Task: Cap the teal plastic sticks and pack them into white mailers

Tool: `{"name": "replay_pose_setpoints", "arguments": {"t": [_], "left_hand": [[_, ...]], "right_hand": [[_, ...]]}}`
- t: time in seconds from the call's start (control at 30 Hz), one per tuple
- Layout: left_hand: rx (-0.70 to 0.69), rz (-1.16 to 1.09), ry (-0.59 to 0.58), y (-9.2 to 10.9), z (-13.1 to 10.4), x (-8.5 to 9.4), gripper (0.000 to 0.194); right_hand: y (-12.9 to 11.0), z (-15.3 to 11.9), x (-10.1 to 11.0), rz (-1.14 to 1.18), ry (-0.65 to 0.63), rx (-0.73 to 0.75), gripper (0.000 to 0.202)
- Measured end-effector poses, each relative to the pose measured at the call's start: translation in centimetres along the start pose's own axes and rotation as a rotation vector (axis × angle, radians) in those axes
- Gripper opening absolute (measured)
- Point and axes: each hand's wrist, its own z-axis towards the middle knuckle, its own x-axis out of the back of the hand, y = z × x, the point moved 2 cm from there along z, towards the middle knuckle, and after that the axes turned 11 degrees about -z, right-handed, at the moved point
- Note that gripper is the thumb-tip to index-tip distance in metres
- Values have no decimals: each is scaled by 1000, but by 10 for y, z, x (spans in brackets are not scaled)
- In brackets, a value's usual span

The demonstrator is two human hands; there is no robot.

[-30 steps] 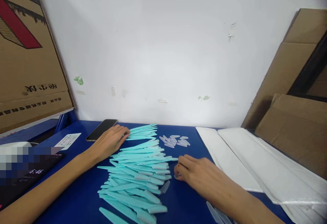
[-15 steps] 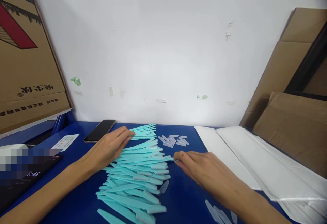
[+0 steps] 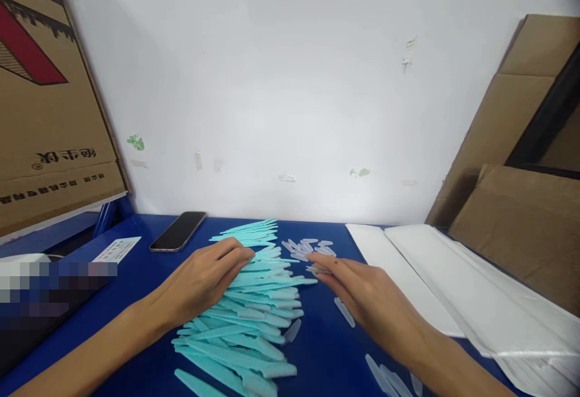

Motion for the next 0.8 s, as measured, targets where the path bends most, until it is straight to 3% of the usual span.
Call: {"name": "replay_pose_setpoints", "arguments": {"t": [0.37,0.8], "left_hand": [[10,-77,-19,13,1,-1,19],[17,-137,34,10,0,-1,20]], "right_hand": [[-4,-1,-6,63,26,21,33],[-2,2,1,89,63,9,27]]}}
